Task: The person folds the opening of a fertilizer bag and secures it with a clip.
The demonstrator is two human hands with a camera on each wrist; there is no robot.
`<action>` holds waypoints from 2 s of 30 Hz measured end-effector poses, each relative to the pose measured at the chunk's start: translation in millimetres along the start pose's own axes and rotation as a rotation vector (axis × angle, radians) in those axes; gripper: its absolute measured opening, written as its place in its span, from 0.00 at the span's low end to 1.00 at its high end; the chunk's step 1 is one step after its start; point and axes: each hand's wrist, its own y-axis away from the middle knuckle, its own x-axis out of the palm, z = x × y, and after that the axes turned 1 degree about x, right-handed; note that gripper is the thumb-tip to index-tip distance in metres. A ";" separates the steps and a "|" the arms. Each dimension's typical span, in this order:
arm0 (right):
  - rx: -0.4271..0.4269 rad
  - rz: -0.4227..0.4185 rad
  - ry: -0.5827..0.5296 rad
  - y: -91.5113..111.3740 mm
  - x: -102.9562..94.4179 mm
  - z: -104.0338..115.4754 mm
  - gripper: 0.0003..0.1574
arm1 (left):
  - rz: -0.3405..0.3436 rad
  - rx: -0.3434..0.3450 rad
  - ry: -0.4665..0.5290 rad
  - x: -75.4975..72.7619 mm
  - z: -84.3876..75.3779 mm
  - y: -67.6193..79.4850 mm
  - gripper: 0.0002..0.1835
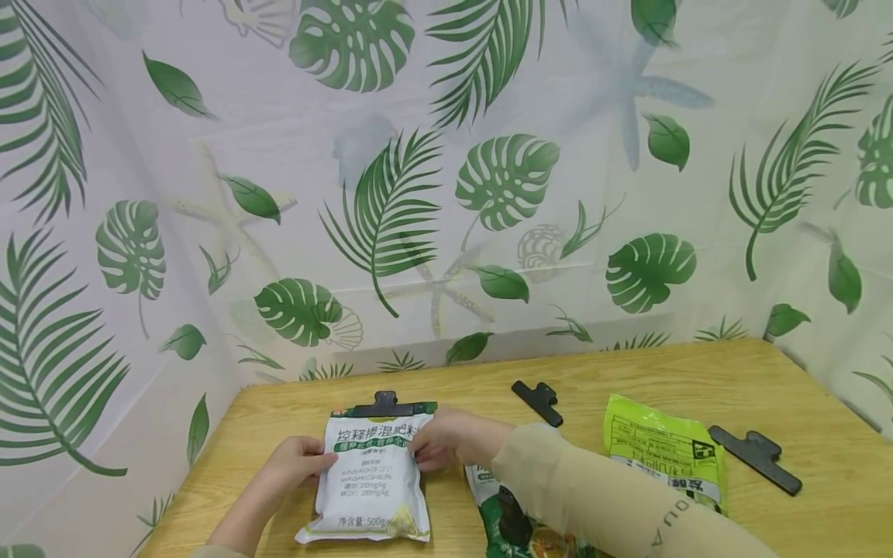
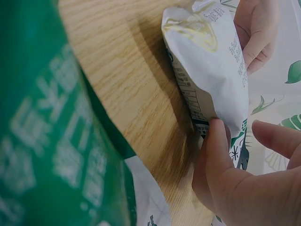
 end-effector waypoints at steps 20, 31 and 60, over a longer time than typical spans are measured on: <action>-0.015 0.043 -0.003 -0.1 2.4 -0.6 0.12 | 0.052 -0.015 0.002 -6.1 4.8 2.3 0.21; -0.008 0.048 -0.013 0.6 1.7 -1.2 0.17 | 0.052 -0.037 -0.004 -6.8 6.2 3.0 0.17; -0.061 0.129 -0.005 13.6 -30.1 1.8 0.15 | 0.219 0.095 0.071 -42.7 1.7 12.3 0.22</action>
